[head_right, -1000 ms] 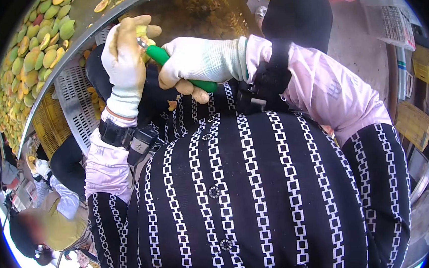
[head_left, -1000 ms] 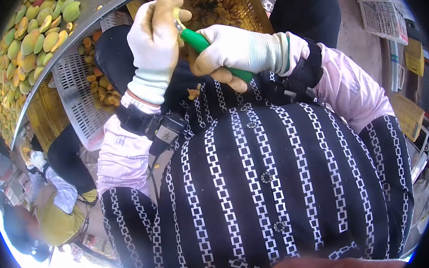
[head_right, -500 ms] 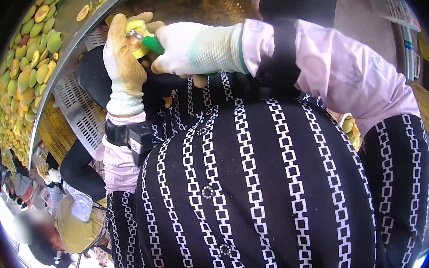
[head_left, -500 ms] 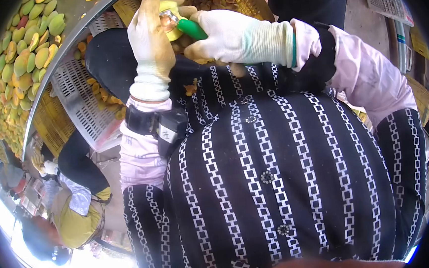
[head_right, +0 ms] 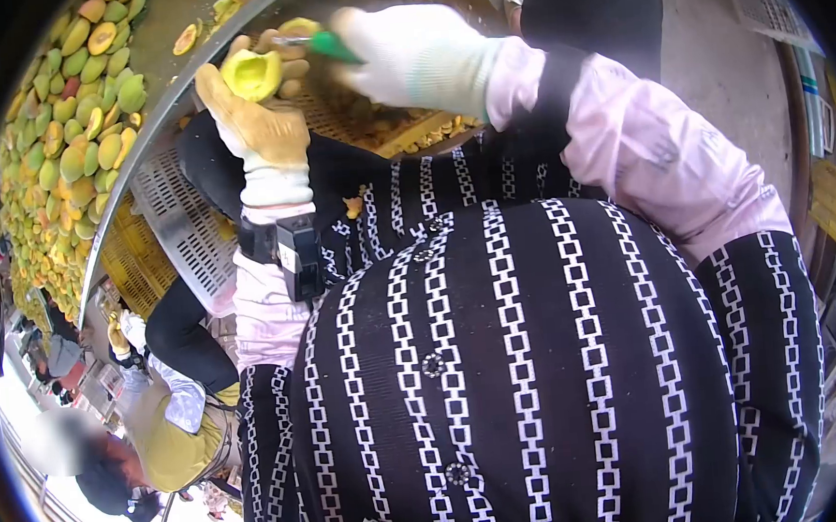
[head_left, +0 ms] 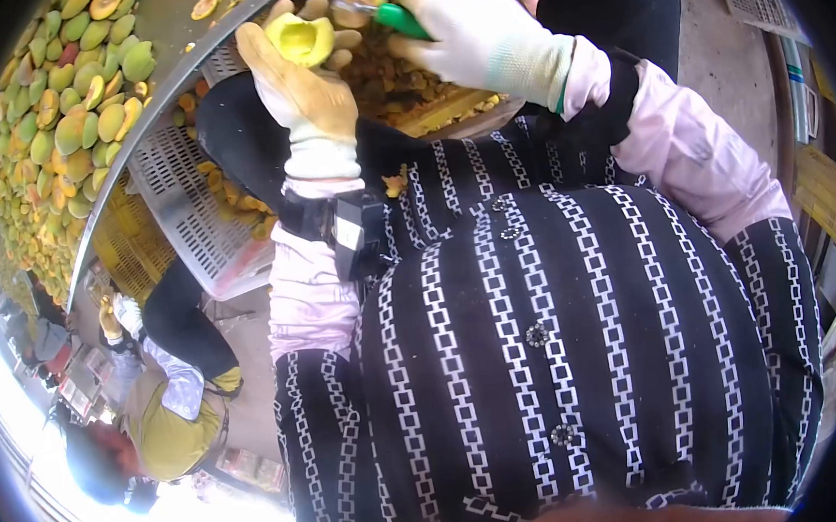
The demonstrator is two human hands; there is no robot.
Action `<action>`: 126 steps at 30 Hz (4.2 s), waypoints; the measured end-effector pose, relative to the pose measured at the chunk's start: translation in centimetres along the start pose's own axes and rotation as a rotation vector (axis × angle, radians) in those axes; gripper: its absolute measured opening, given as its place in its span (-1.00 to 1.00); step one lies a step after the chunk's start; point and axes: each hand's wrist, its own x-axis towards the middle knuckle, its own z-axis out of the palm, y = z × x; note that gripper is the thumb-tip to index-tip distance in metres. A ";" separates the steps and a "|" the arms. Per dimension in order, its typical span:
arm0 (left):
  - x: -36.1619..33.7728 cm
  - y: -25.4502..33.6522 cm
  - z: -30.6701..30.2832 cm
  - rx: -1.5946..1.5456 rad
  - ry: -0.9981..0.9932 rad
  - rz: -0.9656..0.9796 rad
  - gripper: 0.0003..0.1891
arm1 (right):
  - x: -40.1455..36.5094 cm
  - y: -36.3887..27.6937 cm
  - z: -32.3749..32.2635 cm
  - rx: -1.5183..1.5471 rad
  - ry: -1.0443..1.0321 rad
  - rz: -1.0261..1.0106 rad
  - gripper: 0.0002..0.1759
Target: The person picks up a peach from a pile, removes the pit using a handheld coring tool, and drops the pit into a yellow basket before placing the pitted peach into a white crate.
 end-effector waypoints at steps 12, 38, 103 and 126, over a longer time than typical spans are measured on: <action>-3.0 0.4 1.2 -0.102 -0.148 -0.228 -0.51 | 0.7 1.3 -2.2 -0.267 0.003 0.081 -0.69; -3.6 3.7 0.0 -0.923 -0.408 -0.302 -0.51 | -2.4 2.9 -3.3 1.214 -0.393 0.668 -0.53; -7.3 10.1 3.2 -0.031 -0.280 0.145 -0.35 | -2.8 -9.7 -11.1 -0.276 0.001 -0.265 -0.29; -6.1 8.9 0.8 0.266 -0.438 0.131 -0.47 | -3.0 -8.1 -8.6 0.616 -0.316 0.057 -0.38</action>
